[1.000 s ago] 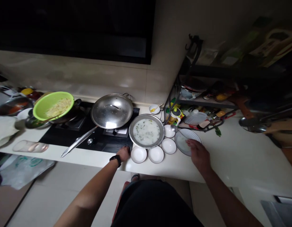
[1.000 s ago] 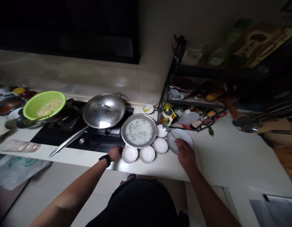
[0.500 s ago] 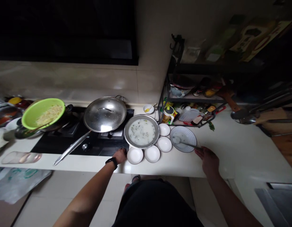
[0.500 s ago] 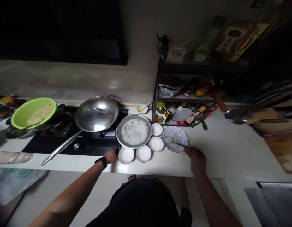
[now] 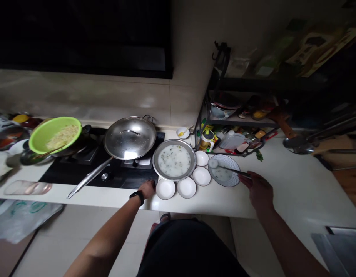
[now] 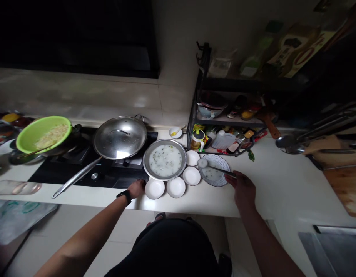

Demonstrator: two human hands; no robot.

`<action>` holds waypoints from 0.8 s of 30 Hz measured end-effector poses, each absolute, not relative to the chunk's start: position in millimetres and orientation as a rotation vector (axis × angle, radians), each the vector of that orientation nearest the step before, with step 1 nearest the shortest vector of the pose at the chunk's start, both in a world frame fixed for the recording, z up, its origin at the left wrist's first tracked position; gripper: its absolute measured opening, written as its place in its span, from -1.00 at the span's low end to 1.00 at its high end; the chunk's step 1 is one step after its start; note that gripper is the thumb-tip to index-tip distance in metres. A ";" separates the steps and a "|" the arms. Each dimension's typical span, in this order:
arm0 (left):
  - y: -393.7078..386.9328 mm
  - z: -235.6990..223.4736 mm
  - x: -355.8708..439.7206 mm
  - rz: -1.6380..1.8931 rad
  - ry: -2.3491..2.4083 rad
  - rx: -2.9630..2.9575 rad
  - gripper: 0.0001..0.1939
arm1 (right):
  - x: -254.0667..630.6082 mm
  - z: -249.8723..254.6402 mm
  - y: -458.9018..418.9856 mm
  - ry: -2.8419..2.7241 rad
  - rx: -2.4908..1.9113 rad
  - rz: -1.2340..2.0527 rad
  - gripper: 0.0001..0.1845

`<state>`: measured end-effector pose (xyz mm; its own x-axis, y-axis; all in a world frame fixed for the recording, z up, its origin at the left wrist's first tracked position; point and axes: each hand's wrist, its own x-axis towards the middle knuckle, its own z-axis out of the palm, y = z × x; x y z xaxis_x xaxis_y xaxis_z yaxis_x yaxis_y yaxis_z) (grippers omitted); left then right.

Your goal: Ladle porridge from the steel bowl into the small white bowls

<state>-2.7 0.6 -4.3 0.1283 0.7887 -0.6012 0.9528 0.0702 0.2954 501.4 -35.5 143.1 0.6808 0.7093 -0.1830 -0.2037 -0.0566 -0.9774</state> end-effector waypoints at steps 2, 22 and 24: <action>-0.1 -0.3 -1.3 -0.317 1.700 1.748 -0.74 | 490.2 151.1 -25.9 -0.508 -1.432 0.801 -0.46; -2.3 -8.3 -4.9 -0.294 1.689 1.782 -0.70 | 344.5 125.0 -10.3 -2.611 -0.950 0.257 -0.56; -2.2 -8.7 -5.3 -0.297 1.689 1.789 -0.71 | 362.0 127.2 -14.8 -2.569 -1.032 0.177 -0.54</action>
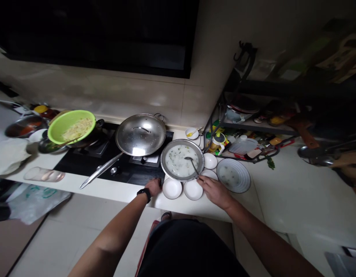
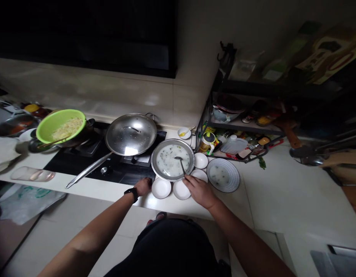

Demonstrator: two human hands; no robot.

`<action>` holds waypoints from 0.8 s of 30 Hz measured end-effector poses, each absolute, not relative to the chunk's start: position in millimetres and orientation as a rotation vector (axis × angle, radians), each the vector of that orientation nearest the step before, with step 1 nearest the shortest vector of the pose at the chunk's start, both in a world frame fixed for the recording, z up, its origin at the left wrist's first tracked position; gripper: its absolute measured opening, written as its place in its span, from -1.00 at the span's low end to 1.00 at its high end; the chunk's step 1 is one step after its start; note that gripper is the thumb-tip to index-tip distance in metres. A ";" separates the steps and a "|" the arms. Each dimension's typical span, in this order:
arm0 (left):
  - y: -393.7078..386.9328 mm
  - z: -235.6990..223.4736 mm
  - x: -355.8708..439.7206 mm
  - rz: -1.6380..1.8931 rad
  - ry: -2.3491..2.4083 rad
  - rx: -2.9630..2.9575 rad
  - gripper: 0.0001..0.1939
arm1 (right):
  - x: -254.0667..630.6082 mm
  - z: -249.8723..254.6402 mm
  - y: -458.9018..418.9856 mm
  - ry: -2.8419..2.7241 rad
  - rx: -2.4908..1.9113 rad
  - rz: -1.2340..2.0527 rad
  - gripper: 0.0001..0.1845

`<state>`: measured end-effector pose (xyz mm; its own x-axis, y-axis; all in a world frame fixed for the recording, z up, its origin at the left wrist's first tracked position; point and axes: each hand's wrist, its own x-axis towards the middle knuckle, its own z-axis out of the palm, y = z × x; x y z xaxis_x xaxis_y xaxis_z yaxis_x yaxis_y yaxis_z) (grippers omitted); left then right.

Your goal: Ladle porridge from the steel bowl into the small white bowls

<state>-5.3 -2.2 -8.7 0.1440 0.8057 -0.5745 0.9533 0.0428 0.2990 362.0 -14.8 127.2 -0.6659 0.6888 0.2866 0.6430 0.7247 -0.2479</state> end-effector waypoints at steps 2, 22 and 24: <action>-2.2 -8.9 -5.6 -0.298 1.690 1.791 -0.72 | 388.9 129.1 -18.5 -2.430 -1.187 0.149 -0.55; 1.1 -13.7 -8.6 -0.288 1.683 1.760 -0.74 | 519.4 86.5 -55.4 -0.471 -1.582 0.757 -0.48; 1.0 -14.7 -8.6 -0.289 1.690 1.763 -0.74 | 523.4 84.5 -58.3 -0.334 -1.550 0.772 -0.55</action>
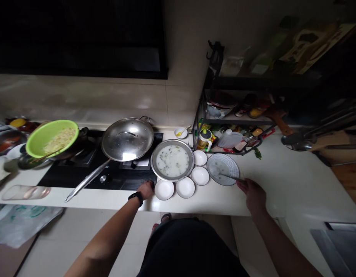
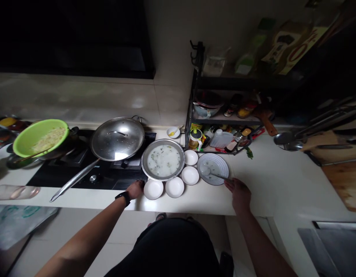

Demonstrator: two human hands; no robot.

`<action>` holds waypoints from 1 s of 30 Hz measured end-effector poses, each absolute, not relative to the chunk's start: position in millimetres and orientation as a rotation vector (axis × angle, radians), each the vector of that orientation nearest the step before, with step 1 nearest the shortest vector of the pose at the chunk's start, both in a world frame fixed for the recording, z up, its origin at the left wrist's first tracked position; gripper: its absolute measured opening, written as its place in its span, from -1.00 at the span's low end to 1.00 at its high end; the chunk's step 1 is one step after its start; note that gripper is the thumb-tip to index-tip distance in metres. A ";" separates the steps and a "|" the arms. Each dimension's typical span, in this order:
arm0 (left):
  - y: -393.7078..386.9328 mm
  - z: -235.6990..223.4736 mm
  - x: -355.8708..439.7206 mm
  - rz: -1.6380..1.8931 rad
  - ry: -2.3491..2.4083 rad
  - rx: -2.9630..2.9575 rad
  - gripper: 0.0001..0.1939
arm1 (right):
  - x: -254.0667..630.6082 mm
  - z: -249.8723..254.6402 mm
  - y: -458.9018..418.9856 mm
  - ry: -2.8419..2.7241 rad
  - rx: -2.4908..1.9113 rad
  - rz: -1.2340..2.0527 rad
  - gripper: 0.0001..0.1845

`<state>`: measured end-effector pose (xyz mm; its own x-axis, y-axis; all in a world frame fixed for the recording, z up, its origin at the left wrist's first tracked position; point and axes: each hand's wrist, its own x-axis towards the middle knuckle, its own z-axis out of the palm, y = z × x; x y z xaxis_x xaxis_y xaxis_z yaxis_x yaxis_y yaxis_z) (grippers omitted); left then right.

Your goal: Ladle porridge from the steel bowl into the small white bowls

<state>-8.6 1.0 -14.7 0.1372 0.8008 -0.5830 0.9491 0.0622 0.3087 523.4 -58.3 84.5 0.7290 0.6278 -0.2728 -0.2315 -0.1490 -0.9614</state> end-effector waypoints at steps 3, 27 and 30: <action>1.2 -17.1 -9.2 -0.294 1.693 1.764 -0.74 | 527.0 84.1 -62.0 -0.224 -1.512 0.802 -0.62; -0.6 -2.2 -3.2 -0.297 1.692 1.763 -0.76 | 478.7 147.6 -15.2 -0.483 -1.394 0.869 -0.49; -1.7 -1.4 -2.3 -0.290 1.697 1.771 -0.74 | 445.8 142.8 2.8 -0.500 -1.411 0.956 -0.52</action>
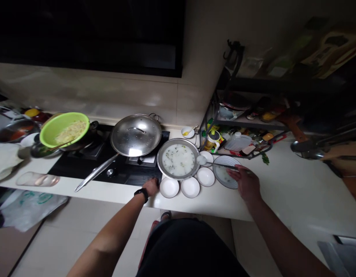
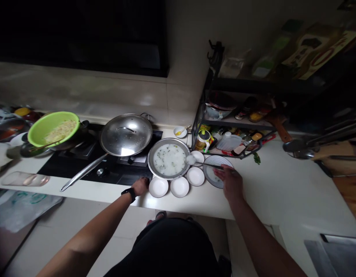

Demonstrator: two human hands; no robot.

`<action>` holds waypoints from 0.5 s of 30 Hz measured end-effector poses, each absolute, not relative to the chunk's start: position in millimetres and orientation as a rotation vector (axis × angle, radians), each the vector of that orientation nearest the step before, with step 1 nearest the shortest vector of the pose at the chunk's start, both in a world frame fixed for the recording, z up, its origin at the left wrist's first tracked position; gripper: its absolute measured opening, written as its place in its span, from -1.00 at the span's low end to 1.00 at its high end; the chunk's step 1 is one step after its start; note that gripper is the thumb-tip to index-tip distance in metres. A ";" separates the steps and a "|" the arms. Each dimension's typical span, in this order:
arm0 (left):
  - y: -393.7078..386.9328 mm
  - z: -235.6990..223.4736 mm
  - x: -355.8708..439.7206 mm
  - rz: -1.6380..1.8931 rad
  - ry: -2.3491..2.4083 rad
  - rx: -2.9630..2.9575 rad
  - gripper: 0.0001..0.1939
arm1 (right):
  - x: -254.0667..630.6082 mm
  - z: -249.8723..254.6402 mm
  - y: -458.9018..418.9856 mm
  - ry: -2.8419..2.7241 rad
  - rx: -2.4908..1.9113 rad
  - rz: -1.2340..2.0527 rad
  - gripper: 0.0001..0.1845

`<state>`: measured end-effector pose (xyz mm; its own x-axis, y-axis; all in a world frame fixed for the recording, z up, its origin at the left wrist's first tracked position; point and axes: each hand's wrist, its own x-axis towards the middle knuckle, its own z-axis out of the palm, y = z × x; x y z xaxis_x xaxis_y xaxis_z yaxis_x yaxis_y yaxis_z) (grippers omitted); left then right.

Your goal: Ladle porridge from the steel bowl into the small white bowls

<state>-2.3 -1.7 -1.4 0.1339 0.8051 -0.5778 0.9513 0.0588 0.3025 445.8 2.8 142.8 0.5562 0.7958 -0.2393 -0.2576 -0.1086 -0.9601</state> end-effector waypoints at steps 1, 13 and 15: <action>-2.0 -1.8 -2.2 -0.288 1.701 1.766 -0.73 | 433.1 139.7 8.6 -0.509 -1.428 0.990 -0.53; -2.9 -7.6 -4.0 -0.282 1.686 1.790 -0.68 | 348.2 140.1 20.6 -2.071 -1.240 0.521 -0.67; -2.6 -9.2 -4.6 -0.283 1.680 1.797 -0.67 | 346.3 141.8 11.4 -2.428 -1.087 0.299 -0.60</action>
